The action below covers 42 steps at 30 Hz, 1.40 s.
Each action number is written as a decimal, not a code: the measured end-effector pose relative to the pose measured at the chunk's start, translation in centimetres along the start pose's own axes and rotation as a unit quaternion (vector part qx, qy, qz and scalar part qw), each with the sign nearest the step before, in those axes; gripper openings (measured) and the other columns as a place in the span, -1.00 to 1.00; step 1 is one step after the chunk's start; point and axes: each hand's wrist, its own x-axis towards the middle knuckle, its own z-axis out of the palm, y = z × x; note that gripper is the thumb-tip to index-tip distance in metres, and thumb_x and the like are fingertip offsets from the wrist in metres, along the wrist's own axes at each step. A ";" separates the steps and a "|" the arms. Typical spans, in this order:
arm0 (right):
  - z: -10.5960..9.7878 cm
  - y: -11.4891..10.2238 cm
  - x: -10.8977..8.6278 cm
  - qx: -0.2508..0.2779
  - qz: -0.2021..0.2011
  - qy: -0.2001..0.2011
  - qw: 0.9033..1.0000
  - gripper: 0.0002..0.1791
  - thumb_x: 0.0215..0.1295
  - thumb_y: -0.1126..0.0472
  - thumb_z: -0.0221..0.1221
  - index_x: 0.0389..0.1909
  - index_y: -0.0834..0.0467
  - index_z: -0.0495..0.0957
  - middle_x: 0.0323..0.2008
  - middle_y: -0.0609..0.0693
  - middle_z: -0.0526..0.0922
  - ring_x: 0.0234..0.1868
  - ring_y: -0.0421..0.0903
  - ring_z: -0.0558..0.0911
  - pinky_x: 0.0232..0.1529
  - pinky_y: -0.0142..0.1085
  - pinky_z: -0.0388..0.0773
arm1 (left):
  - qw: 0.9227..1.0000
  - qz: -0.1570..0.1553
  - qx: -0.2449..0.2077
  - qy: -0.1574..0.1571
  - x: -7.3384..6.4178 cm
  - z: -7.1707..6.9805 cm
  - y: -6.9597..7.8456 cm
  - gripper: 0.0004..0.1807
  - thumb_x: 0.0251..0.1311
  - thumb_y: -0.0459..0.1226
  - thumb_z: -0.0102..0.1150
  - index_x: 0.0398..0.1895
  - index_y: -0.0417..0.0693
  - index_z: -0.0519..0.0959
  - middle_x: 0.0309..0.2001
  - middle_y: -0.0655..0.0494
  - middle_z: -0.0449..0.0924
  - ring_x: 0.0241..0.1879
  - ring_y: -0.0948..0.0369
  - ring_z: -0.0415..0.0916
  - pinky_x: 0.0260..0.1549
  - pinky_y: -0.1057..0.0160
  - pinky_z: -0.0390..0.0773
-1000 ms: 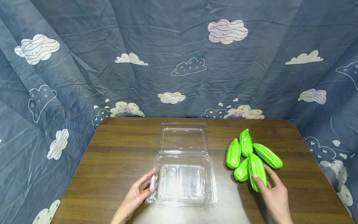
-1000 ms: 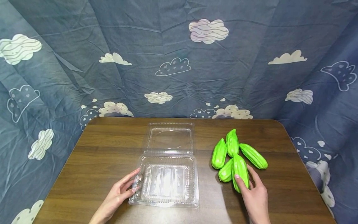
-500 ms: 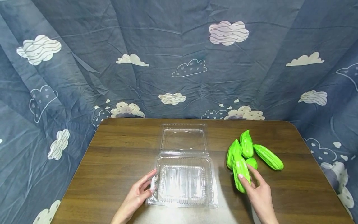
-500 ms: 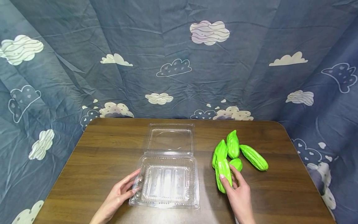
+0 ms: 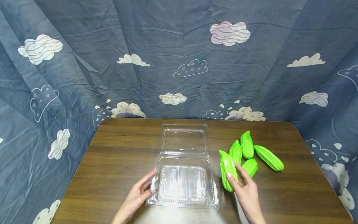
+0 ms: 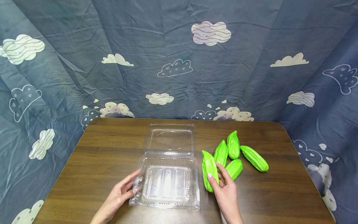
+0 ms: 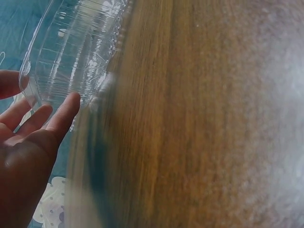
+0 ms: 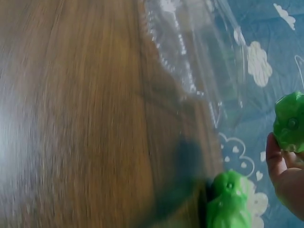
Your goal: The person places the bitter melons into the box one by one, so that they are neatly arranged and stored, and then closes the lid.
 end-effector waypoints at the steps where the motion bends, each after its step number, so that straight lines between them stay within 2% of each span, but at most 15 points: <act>1: 0.2 -0.1 -0.1 0.004 -0.003 -0.001 1.000 -0.40 0.35 0.33 0.19 0.37 0.36 0.28 0.30 0.25 0.35 0.10 -0.49 0.46 0.09 -0.57 0.37 | 1.000 0.000 0.000 0.000 0.0 0.0 0.0 -0.22 0.10 -0.60 0.05 0.47 -0.19 0.20 0.52 -0.10 0.01 0.36 -0.23 0.13 0.13 0.24 0.45; 11: 2.1 -0.9 -0.7 0.029 -0.026 -0.034 0.999 -0.40 0.32 0.39 0.19 0.36 0.38 0.27 0.33 0.34 0.32 0.20 -0.38 0.44 0.17 -0.53 0.32 | 1.000 -0.013 0.000 0.008 0.0 0.2 0.1 -0.22 0.10 -0.60 0.05 0.47 -0.16 0.22 0.52 -0.08 0.00 0.36 -0.20 0.14 0.14 0.23 0.44; 18: 3.7 -1.3 -1.1 0.055 -0.054 -0.075 0.994 -0.41 0.30 0.47 0.16 0.34 0.42 0.27 0.26 0.37 0.36 0.18 -0.30 0.48 0.14 -0.45 0.40 | 1.000 -0.014 0.002 0.010 0.1 0.2 0.1 -0.22 0.11 -0.59 0.06 0.47 -0.14 0.23 0.52 -0.05 0.02 0.36 -0.19 0.14 0.14 0.24 0.43; 23: 4.6 -1.5 -1.6 0.055 -0.057 -0.096 0.992 -0.41 0.24 0.50 0.19 0.31 0.37 0.32 0.20 0.35 0.42 0.16 -0.23 0.51 0.12 -0.42 0.45 | 1.000 -0.014 0.005 0.009 0.1 0.2 0.1 -0.22 0.11 -0.59 0.06 0.47 -0.14 0.22 0.52 -0.05 0.01 0.37 -0.19 0.14 0.14 0.24 0.43; 34: 6.8 -0.9 -2.6 0.000 -0.049 -0.124 0.991 -0.39 0.20 0.37 0.31 0.29 0.18 0.41 0.13 0.15 0.55 0.02 -0.05 0.59 0.03 -0.39 0.51 | 1.000 -0.020 0.000 0.013 -0.1 0.4 0.4 -0.23 0.11 -0.58 0.07 0.47 -0.11 0.24 0.52 -0.03 0.01 0.36 -0.18 0.16 0.13 0.23 0.44; 42: 8.1 -0.8 -2.8 0.045 -0.006 -0.163 0.986 -0.39 0.17 0.43 0.30 0.28 0.25 0.40 0.13 0.26 0.52 0.04 0.03 0.61 -0.02 -0.28 0.59 | 1.000 -0.023 -0.005 0.013 -0.1 0.5 0.5 -0.22 0.10 -0.60 0.05 0.47 -0.13 0.22 0.52 -0.03 0.02 0.37 -0.19 0.14 0.13 0.21 0.44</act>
